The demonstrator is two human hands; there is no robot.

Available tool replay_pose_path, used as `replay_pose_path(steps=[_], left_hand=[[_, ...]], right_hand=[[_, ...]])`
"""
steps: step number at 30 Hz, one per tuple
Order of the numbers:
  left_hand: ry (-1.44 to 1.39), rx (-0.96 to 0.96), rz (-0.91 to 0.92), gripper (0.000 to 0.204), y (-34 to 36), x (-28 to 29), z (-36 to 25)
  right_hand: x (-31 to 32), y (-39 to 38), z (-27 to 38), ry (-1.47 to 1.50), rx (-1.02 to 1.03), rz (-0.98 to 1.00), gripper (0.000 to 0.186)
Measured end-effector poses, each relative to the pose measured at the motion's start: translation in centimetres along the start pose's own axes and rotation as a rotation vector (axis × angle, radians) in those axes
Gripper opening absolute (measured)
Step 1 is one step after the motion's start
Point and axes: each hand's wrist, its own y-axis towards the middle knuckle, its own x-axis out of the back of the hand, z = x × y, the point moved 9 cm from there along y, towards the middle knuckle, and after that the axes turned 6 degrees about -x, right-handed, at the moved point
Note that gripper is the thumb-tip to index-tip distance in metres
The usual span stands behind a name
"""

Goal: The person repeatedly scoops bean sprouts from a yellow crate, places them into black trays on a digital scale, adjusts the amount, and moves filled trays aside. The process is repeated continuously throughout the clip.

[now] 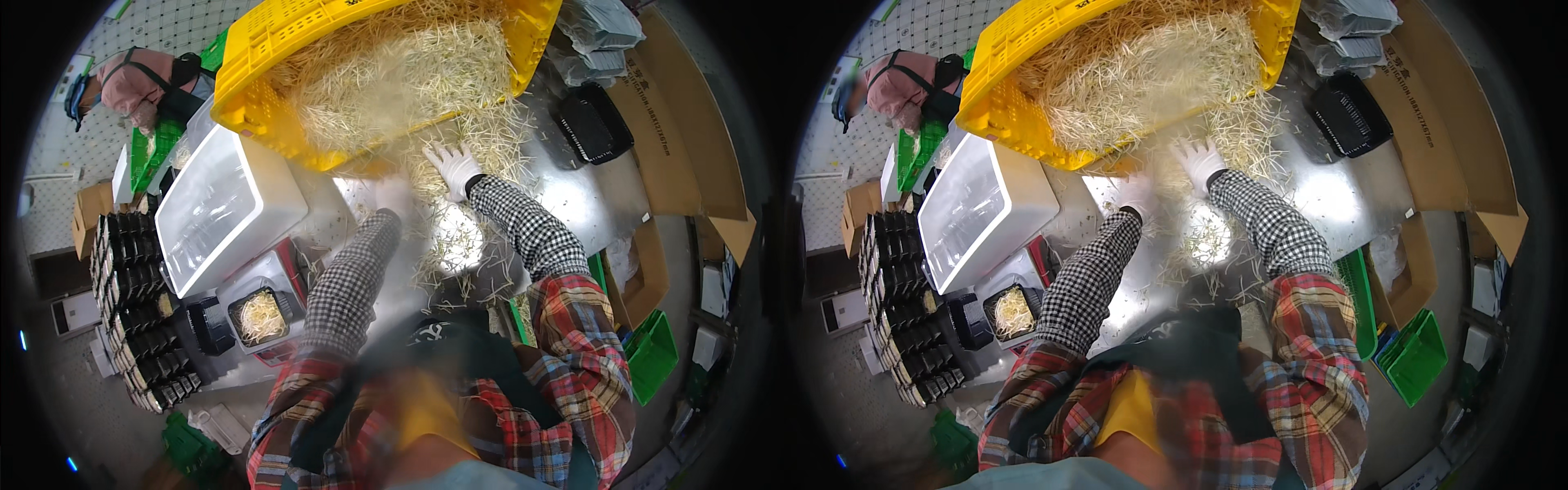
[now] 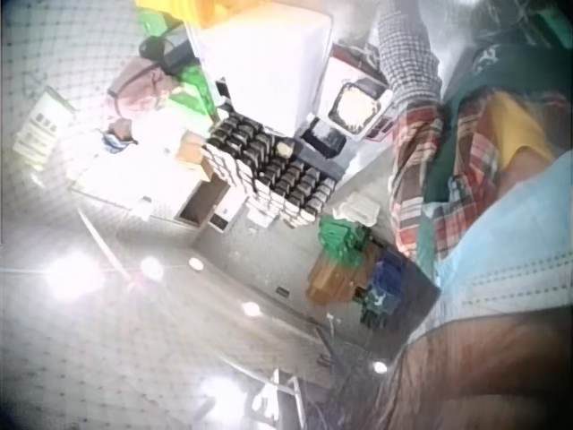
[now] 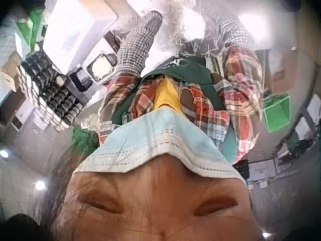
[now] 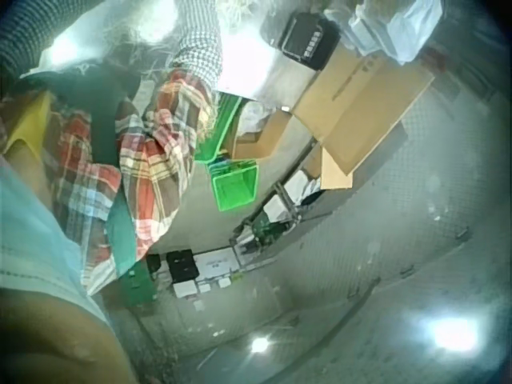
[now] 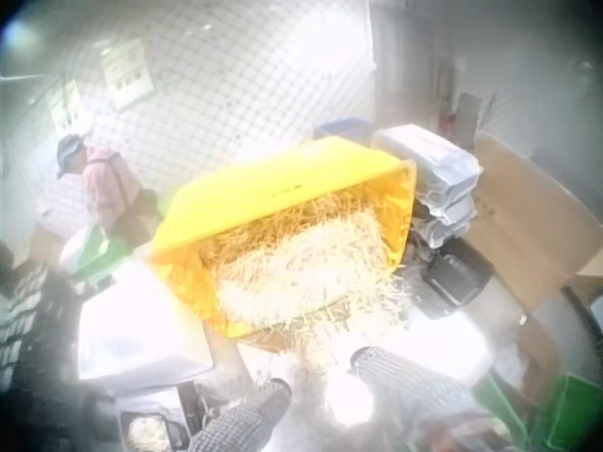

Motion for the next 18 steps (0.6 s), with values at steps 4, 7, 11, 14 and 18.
replay_pose_path(steps=[4,7,11,14,18], left_hand=[[-0.101,-0.044,-0.12,0.022,0.8,-2.0,3.3],[-0.273,0.011,-0.046,0.026,-5.6,-0.2,3.6],[-0.325,0.162,0.062,0.025,-10.0,-5.6,4.1],[-0.328,0.261,0.086,0.026,-11.4,-9.1,5.8],[-0.181,0.041,0.128,0.028,-13.3,-8.0,3.8]], right_hand=[[0.1,2.8,0.6,0.143,0.107,0.037,0.055],[1.7,-0.7,3.5,0.293,0.29,0.159,0.053],[0.2,-3.4,7.7,0.201,0.431,-0.2,0.057],[-1.9,-3.0,9.3,0.196,0.435,-0.196,0.046],[-3.4,-3.5,8.1,0.115,0.436,-0.046,0.029]])
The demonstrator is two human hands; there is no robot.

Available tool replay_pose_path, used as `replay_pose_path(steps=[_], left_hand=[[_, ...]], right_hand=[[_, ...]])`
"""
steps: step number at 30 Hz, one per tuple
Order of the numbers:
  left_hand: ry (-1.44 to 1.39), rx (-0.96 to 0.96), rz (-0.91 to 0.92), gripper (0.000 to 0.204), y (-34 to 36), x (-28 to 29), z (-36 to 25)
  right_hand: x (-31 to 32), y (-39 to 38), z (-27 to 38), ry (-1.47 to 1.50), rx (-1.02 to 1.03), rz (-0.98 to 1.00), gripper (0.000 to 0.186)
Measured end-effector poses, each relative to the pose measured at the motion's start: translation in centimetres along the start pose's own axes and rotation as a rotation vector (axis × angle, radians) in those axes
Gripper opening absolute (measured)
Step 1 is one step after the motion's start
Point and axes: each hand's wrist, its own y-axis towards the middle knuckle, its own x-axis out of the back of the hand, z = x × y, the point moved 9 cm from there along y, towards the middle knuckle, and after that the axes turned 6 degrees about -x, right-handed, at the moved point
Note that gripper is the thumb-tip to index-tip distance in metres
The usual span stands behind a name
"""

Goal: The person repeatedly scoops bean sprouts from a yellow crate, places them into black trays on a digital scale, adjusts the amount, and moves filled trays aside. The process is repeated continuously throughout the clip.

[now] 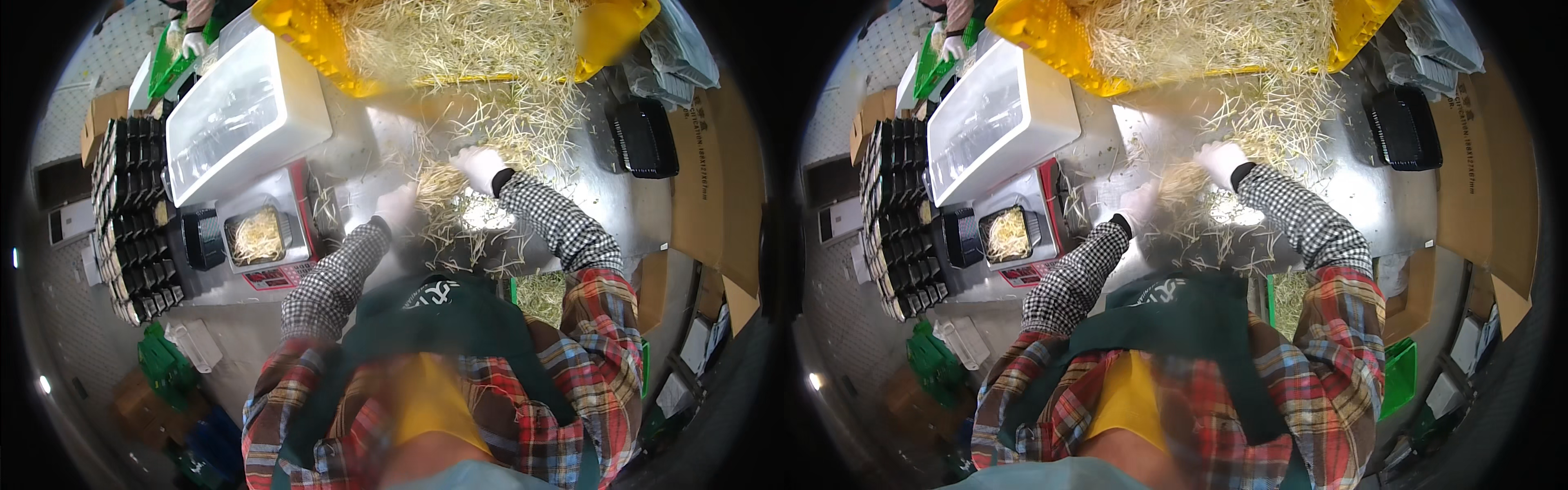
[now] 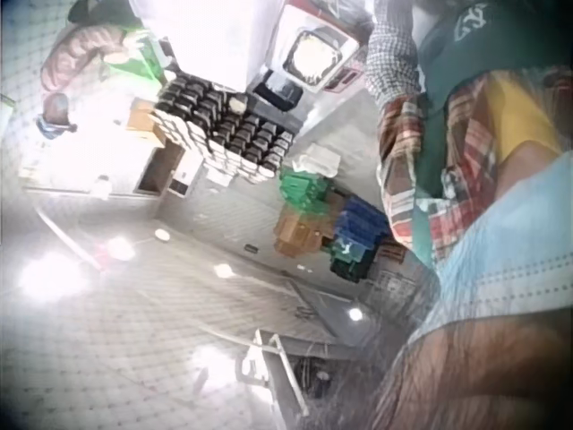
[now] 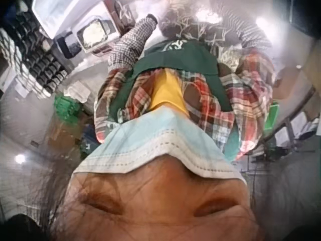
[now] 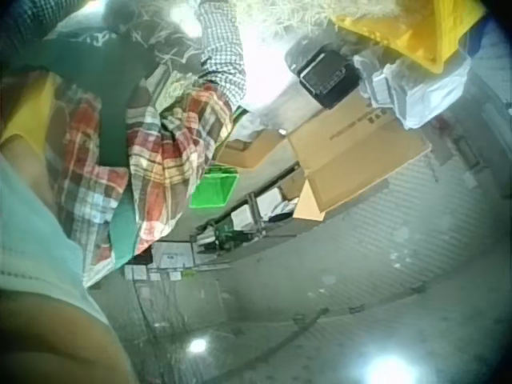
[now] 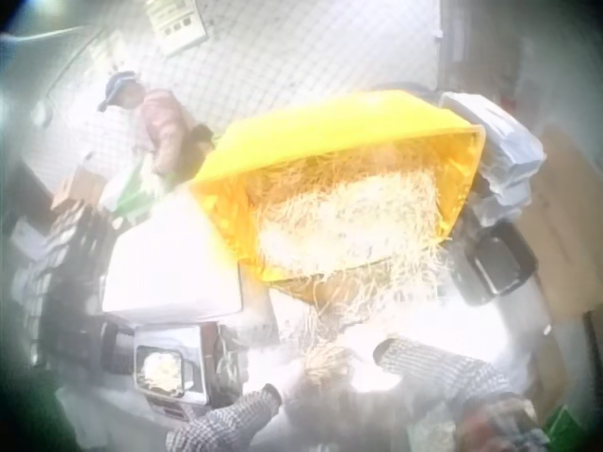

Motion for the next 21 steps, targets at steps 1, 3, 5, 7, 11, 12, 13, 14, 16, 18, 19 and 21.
replay_pose_path(steps=[1,3,5,7,11,12,13,14,16,18,19,21], left_hand=[[-0.011,0.043,0.113,0.043,-0.4,-1.2,0.7],[-0.027,-0.116,-0.057,0.058,-2.0,-0.4,0.7],[-0.047,-0.148,-0.002,0.084,-3.6,0.0,1.7],[-0.144,-0.198,-0.102,0.083,-4.3,0.9,3.9],[-1.327,0.052,-0.495,0.072,-1.9,4.7,11.3],[-1.255,0.079,-0.471,0.076,-1.9,4.3,10.9],[-1.181,0.104,-0.443,0.08,-1.5,4.2,9.4],[-1.11,0.134,-0.415,0.084,-1.5,3.9,8.4],[-0.57,-0.092,-0.219,0.12,-3.1,2.7,4.0],[-0.211,0.052,-0.151,0.119,-5.4,1.3,3.0],[-0.086,0.094,-0.142,0.116,-6.1,1.3,2.3],[-0.048,0.124,-0.281,0.095,-6.2,1.8,1.8]], right_hand=[[1.1,-0.5,-0.8,-0.009,-0.064,0.015,0.031],[3.0,-1.3,-3.0,0.028,-0.172,0.025,0.035],[5.2,-2.0,-3.6,0.142,-0.249,0.023,0.04],[8.4,-2.9,-0.4,0.188,-0.225,-0.085,0.041],[3.9,1.7,6.9,0.165,-0.005,-0.19,0.054],[2.0,2.8,7.9,0.136,0.013,-0.13,0.069],[0.2,3.8,8.8,0.11,0.029,-0.072,0.084],[-0.6,3.3,9.3,0.094,0.037,-0.101,0.1],[0.0,1.8,9.5,0.092,-0.058,-0.022,0.147],[1.3,0.5,9.0,0.01,-0.153,0.001,0.129],[1.0,0.3,8.9,0.002,-0.165,-0.015,0.126],[0.1,0.2,8.2,-0.025,-0.174,-0.051,0.121]])
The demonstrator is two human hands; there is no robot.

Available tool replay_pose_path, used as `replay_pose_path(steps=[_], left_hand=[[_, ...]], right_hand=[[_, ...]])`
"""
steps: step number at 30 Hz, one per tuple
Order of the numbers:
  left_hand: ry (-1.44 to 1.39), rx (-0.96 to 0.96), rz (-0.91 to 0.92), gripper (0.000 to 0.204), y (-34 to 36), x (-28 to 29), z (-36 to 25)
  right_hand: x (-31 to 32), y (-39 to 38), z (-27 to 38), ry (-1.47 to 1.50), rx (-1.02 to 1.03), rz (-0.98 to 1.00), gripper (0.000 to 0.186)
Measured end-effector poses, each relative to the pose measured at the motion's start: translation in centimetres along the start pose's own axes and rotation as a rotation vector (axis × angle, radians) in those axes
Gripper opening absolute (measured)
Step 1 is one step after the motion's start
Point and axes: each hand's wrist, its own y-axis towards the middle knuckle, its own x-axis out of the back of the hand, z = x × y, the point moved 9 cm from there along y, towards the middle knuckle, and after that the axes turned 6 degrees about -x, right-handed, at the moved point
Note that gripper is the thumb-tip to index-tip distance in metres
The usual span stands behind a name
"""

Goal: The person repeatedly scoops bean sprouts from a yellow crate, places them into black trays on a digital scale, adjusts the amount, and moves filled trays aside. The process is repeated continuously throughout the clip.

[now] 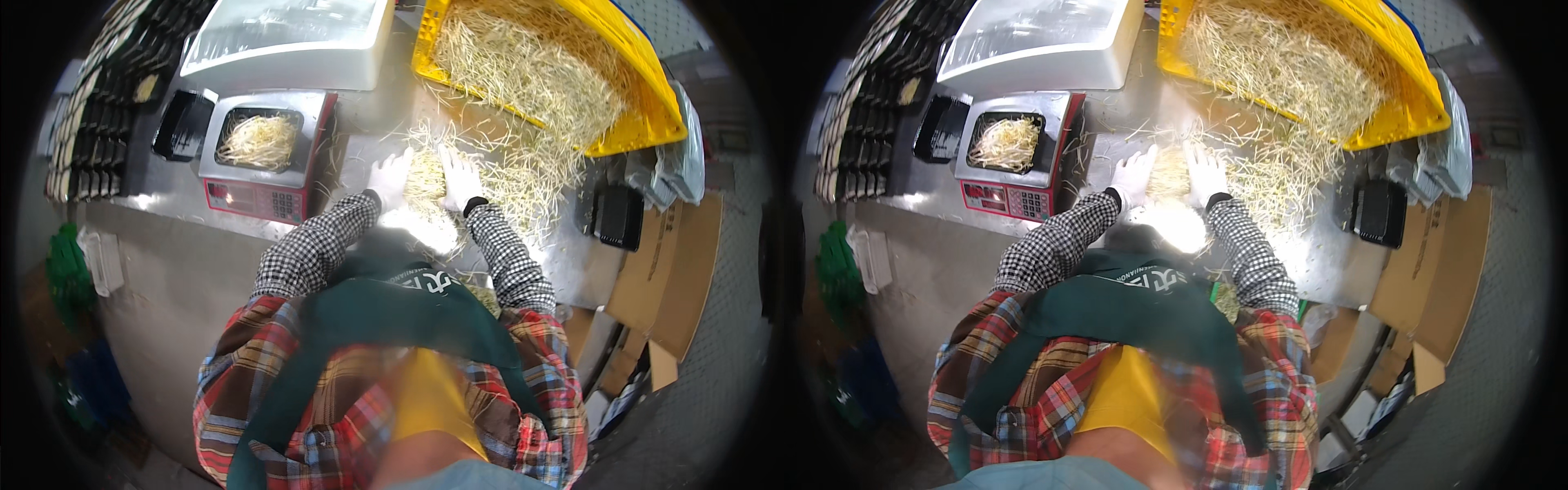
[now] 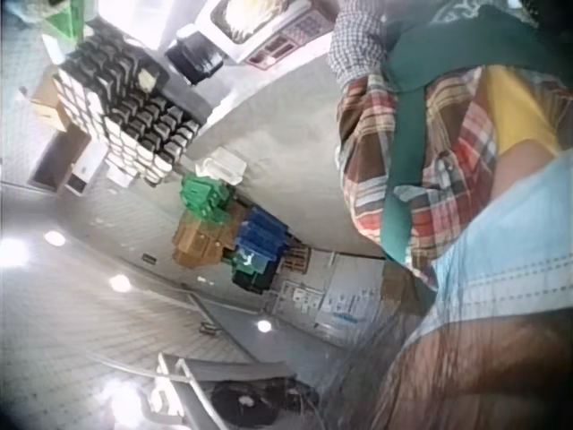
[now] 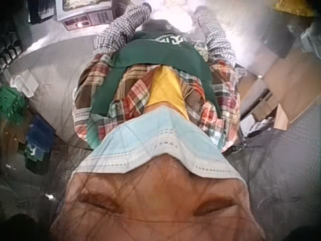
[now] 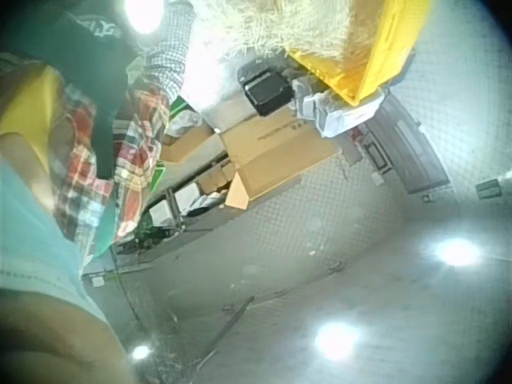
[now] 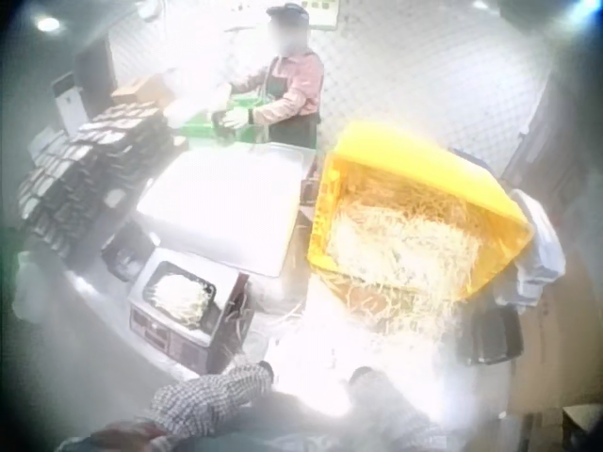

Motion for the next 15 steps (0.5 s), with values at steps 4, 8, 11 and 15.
replay_pose_path(steps=[4,8,11,15], left_hand=[[-0.25,0.032,-0.077,0.032,2.1,-2.0,1.4],[-0.072,-0.17,0.209,0.035,0.1,-2.0,-0.1],[-0.301,-0.129,0.226,0.04,-1.0,-2.7,1.5],[0.068,-0.193,0.302,0.088,-1.5,-0.8,1.0]], right_hand=[[-1.3,1.8,-1.2,0.089,-0.11,0.141,0.079],[-1.8,0.7,-3.5,-0.104,0.091,0.218,0.045],[1.3,-0.1,-9.9,-0.154,-0.063,0.268,0.051],[8.0,0.2,-7.8,0.26,-0.169,0.098,0.052]])
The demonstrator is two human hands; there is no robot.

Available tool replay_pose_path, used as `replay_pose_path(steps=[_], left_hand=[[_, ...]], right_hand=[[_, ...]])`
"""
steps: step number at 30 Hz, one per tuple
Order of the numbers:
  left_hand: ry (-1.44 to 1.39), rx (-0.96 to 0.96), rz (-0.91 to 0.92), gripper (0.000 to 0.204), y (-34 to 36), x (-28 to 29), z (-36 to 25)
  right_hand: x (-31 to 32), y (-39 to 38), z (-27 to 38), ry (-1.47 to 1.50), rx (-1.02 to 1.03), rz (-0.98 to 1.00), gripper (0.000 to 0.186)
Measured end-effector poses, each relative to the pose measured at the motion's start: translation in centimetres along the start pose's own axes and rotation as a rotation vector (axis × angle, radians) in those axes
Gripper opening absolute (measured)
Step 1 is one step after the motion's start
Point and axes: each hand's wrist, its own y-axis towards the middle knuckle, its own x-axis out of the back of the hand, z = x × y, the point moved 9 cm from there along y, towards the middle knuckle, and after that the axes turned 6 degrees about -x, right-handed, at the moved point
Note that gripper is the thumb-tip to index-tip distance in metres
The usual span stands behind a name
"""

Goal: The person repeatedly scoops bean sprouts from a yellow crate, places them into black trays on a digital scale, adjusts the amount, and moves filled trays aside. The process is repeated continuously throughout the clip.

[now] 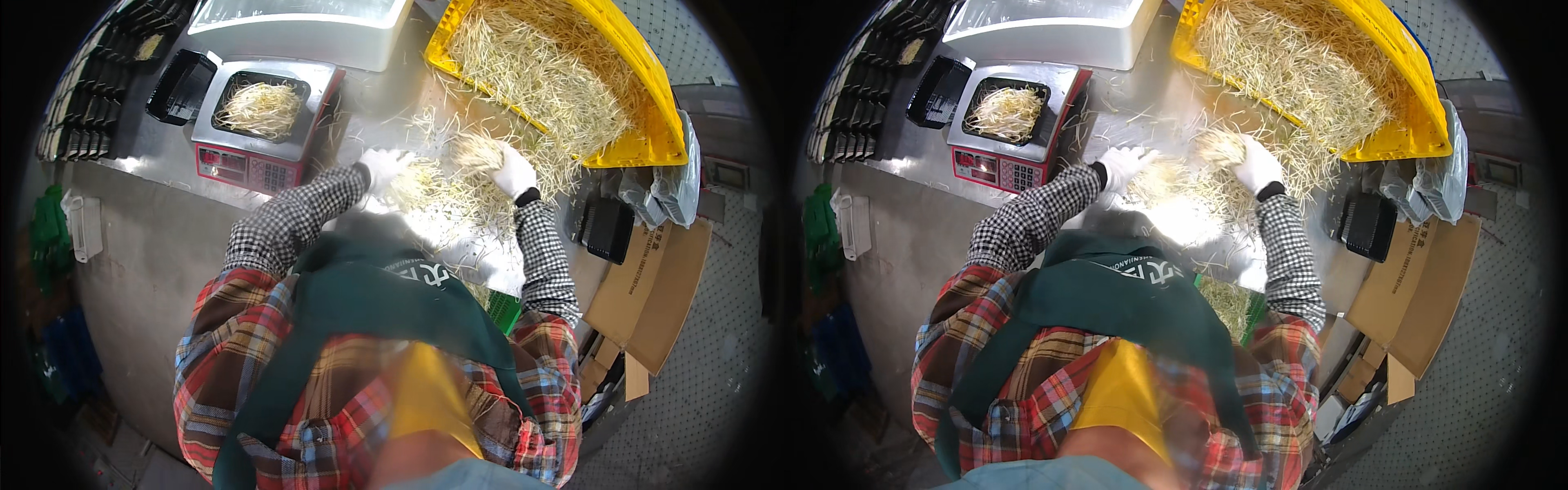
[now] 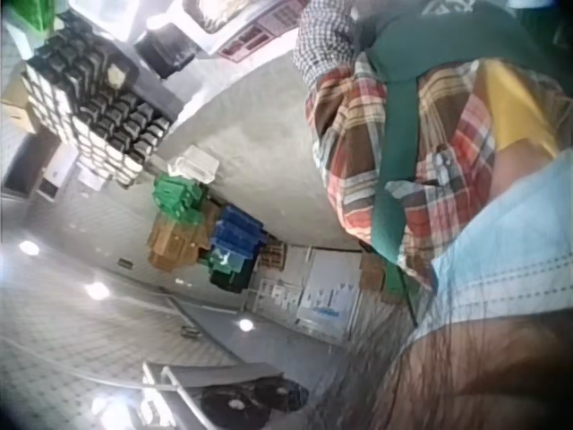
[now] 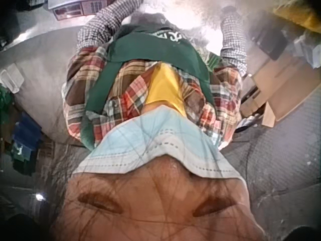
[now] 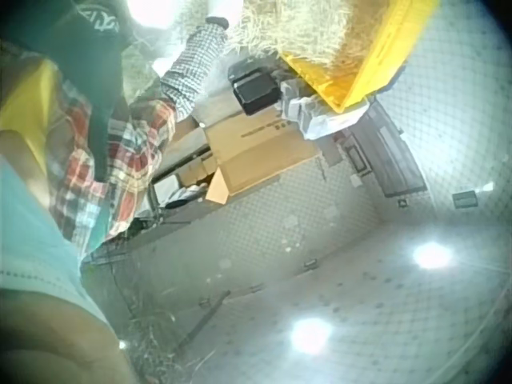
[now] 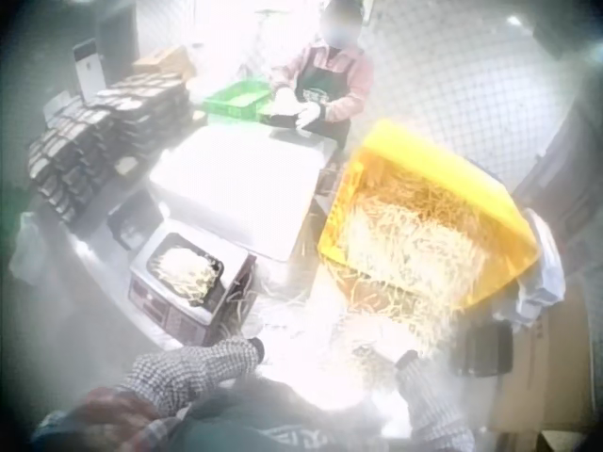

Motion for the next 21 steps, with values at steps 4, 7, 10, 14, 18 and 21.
replay_pose_path(steps=[4,7,10,14,18,21], left_hand=[[-0.473,0.084,0.027,0.096,2.9,3.0,5.4],[-1.237,0.069,-0.638,0.094,2.5,4.4,8.1],[-0.314,0.09,-0.283,0.091,2.6,1.1,5.0],[-0.263,0.074,-0.08,0.07,4.1,-0.9,3.6],[-0.196,-0.054,-0.151,0.043,3.5,0.0,2.1],[-0.136,-0.12,-0.067,0.041,1.3,2.6,0.0]], right_hand=[[-2.9,-0.2,7.4,0.164,0.116,-0.152,0.05],[-10.3,1.3,9.9,-0.147,0.286,0.007,0.089],[-9.4,0.6,9.9,-0.116,0.222,-0.135,0.106],[-12.8,2.3,6.7,-0.131,-0.068,0.144,0.085],[-12.6,2.4,3.3,-0.25,0.206,0.038,0.039],[-8.5,2.6,-2.5,-0.259,0.023,0.125,0.029]])
